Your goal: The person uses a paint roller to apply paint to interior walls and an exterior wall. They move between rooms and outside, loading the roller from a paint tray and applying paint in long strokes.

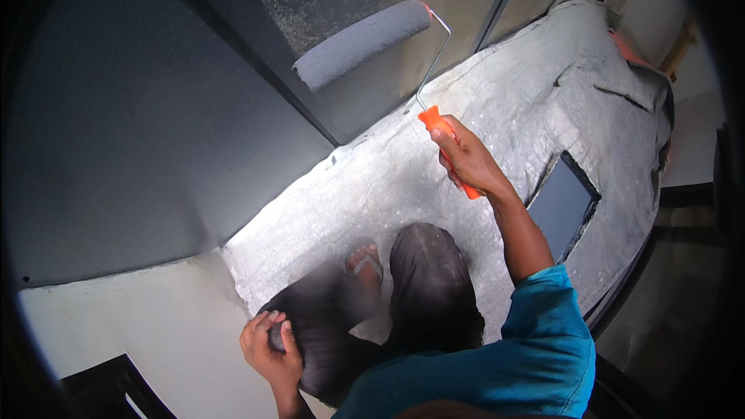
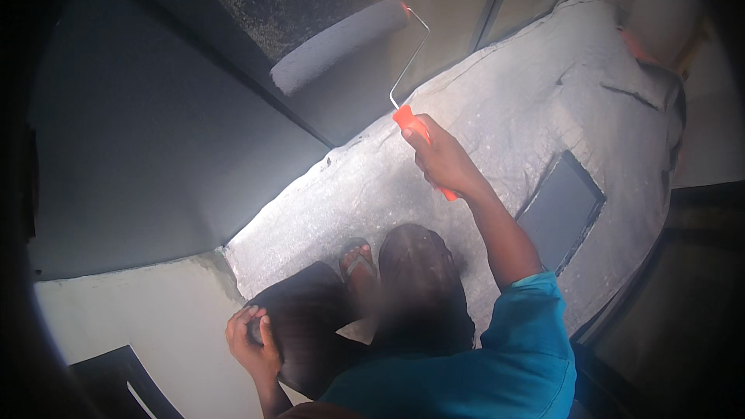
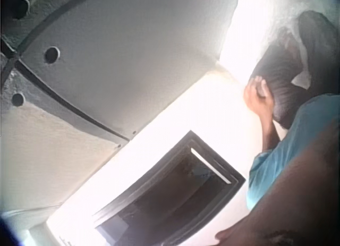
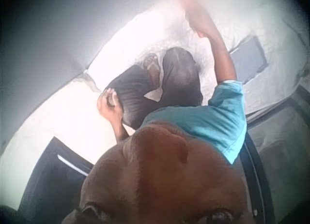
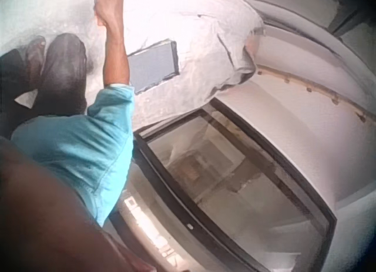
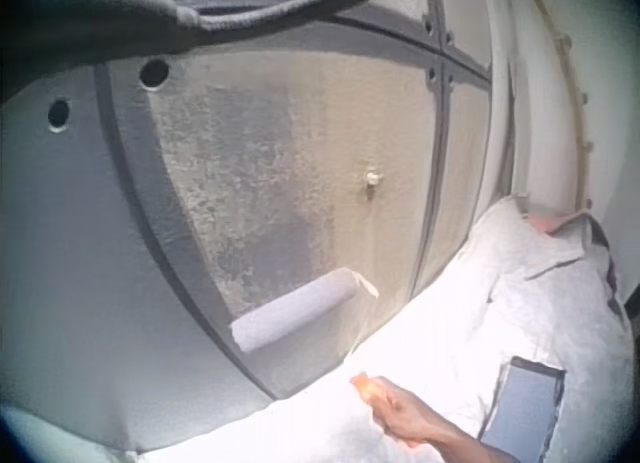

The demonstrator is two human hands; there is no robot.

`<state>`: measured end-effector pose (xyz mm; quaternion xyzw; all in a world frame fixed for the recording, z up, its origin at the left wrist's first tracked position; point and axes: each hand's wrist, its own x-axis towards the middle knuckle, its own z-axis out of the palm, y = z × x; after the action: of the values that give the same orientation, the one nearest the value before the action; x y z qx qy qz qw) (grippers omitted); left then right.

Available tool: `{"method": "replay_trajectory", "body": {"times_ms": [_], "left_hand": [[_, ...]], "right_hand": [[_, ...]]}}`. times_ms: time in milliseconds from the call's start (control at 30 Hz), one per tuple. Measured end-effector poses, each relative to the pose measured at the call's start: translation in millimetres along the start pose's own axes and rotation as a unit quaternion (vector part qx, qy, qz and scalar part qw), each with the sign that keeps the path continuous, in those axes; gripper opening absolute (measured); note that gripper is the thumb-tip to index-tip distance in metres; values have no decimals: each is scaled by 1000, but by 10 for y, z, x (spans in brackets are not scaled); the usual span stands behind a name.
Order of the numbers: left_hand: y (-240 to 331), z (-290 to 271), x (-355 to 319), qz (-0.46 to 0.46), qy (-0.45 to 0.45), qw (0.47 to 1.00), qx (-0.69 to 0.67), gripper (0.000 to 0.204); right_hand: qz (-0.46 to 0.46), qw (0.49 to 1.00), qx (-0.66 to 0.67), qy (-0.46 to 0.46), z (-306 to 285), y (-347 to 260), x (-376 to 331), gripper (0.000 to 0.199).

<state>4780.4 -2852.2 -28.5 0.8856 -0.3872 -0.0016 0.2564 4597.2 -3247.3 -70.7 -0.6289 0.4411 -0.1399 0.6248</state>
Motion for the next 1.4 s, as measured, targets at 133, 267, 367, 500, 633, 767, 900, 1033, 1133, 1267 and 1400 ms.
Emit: {"method": "replay_trajectory", "body": {"times_ms": [133, 267, 367, 500, 633, 767, 900, 1033, 1133, 1267, 1400], "left_hand": [[-1, -3, 34, 36, 12, 999, 5, 20], [59, 40, 94, 31, 26, 999, 14, 21], [150, 35, 140, 23, 25, 999, 16, 23], [163, 50, 120, 14, 8, 1000, -7, 24], [242, 62, 122, 53, 22, 998, 1, 21], [223, 80, 121, 50, 17, 999, -3, 21], [222, 68, 108, 51, 27, 998, 8, 21], [132, 113, 98, 41, 33, 999, -9, 21], [173, 86, 130, 36, 32, 999, -6, 21], [188, 67, 99, 26, 30, 999, -10, 21], [174, 49, 76, 24, 23, 999, -14, 21]], "right_hand": [[-78, 996, 42, -6, -50, -387, -62, 56], [-159, 985, 64, 1, -134, -836, -30, 52], [-216, 975, 56, 8, -186, -1178, 1, 50], [-274, 959, 75, 18, -227, -1696, 59, 45], [-305, 948, 83, 27, -181, -2034, 128, 43], [-285, 954, 93, 12, -206, -1838, 165, 38], [-262, 961, 84, 9, -154, -1584, 47, 39], [-305, 946, 109, 22, -60, -1954, 129, 43], [-312, 940, 138, 10, 61, -2019, 197, 42], [-259, 958, 126, 12, 215, -1385, 238, 41], [-189, 978, 89, 22, 320, -608, 294, 46]]}}
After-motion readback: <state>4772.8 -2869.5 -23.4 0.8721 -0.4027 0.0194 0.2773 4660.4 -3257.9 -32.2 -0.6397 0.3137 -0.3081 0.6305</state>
